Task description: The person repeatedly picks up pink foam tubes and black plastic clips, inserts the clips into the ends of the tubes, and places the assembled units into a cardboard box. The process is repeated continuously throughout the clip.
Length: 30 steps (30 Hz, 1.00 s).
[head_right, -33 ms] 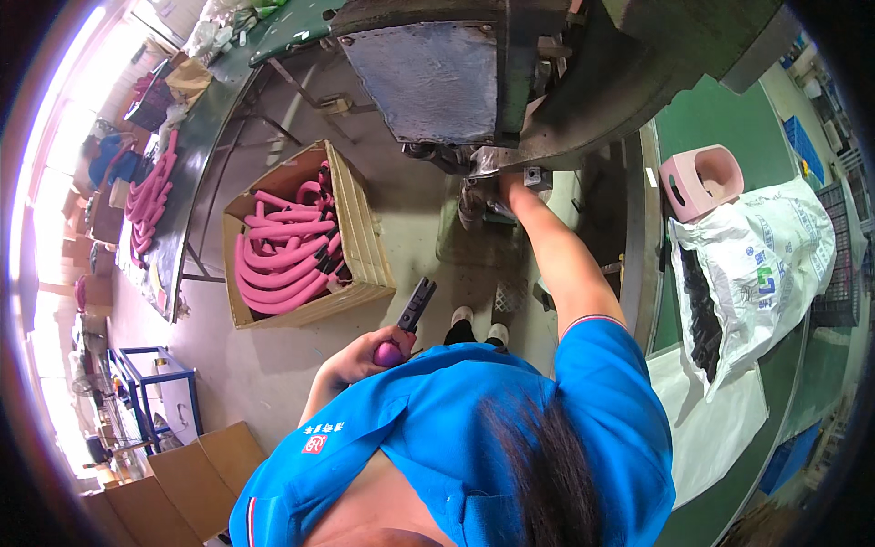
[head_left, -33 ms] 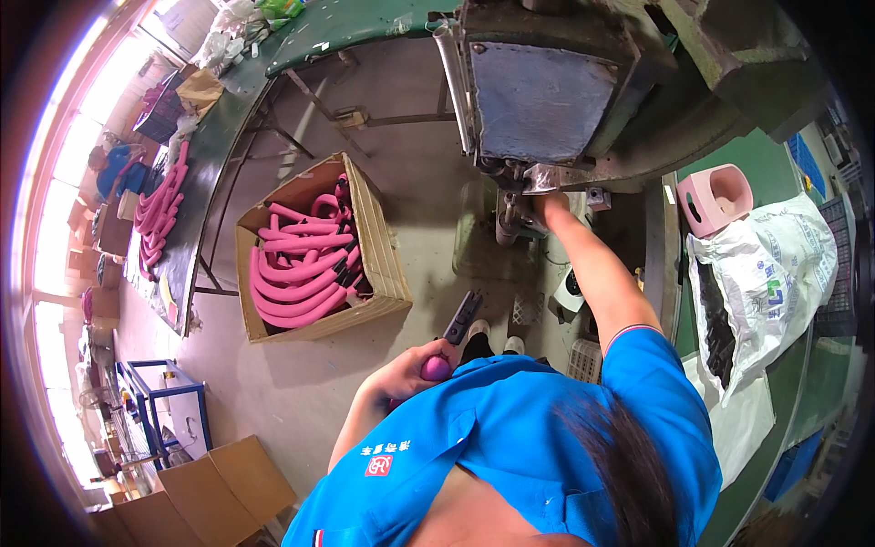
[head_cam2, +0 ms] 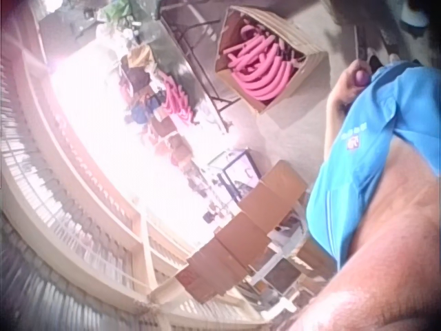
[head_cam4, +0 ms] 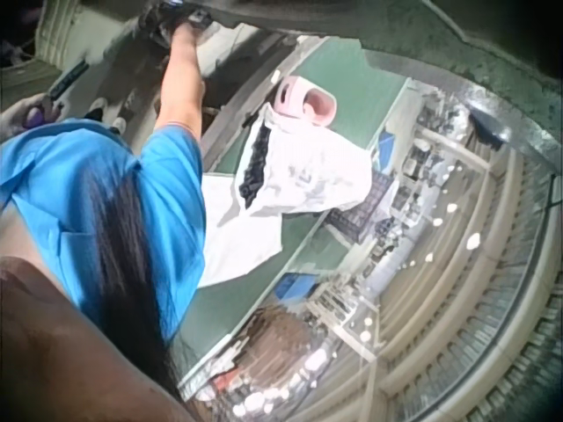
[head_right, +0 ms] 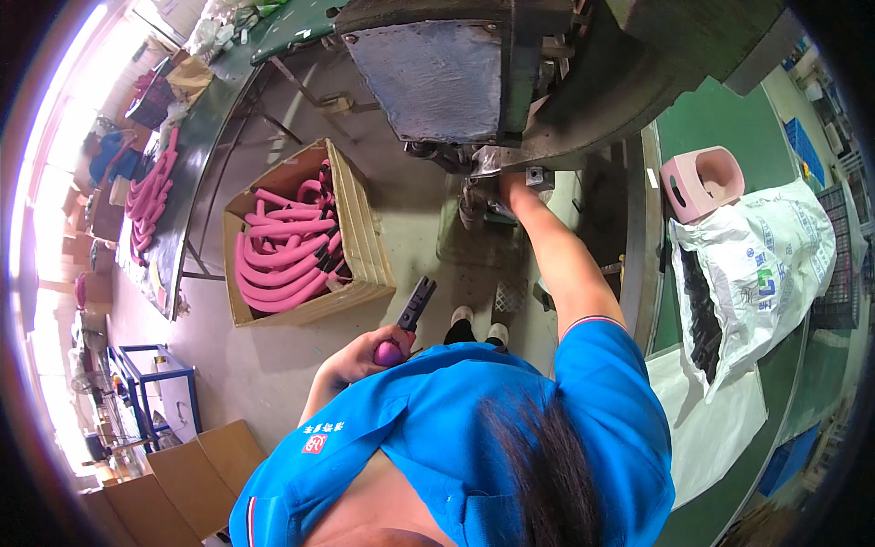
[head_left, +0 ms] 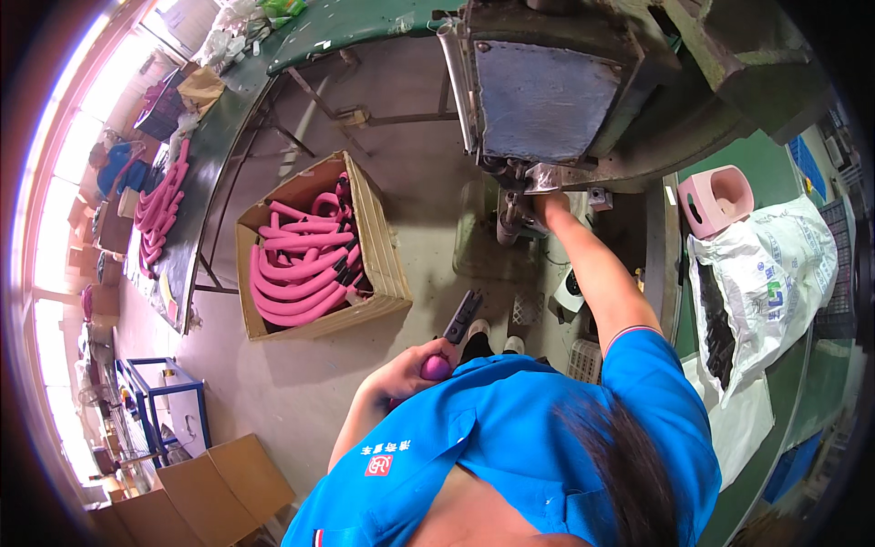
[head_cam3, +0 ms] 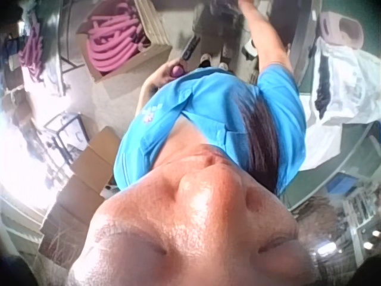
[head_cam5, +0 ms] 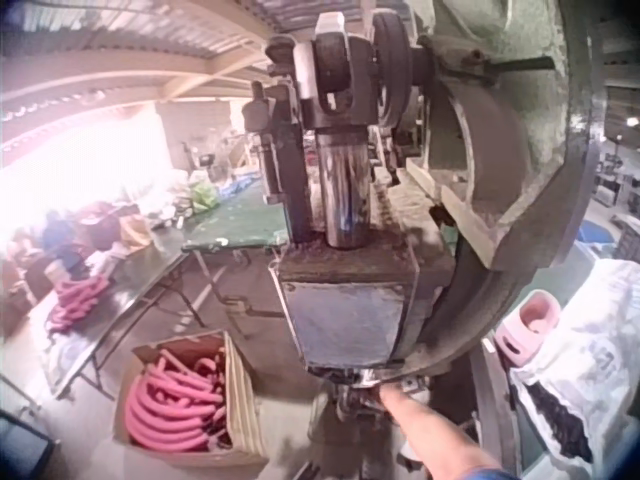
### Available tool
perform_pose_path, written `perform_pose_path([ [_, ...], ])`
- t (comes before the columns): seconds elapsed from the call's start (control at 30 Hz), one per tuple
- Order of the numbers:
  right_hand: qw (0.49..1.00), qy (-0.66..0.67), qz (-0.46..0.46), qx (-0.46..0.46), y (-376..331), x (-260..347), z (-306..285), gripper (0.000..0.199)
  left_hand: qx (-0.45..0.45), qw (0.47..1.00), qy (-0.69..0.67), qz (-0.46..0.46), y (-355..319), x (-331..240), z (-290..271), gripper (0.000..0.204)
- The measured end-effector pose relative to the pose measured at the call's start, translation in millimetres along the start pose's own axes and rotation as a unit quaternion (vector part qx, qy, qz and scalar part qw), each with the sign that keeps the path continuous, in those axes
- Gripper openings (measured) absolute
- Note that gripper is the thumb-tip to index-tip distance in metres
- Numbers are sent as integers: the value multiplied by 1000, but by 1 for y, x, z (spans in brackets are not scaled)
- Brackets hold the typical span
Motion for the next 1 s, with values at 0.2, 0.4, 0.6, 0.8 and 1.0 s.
perform_pose_path([
  [0.2,998,44,27,-45,11,-22,-15,61,-11,1000,22,-1,-1,-2,-1,30],
  [0.4,997,20,-72,-26,2,-12,-34,36,12,1000,28,6,4,-2,1,31],
  [0.6,881,428,-5,200,-67,60,-67,16,22,999,48,4,7,-11,3,32],
  [0.8,868,407,-42,282,-121,125,-88,20,32,998,47,10,12,-14,4,31],
  [1.0,852,464,-50,237,-121,119,-77,20,26,998,49,14,12,-12,3,30],
])
Point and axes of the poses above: each hand's wrist, its own y-axis towards the middle knuckle, its own z-axis out of the palm, x = y × z, the point moved 3 cm from there along y, towards the middle knuckle, and after that the axes turned 1 degree about -x, right-handed, at the moved point
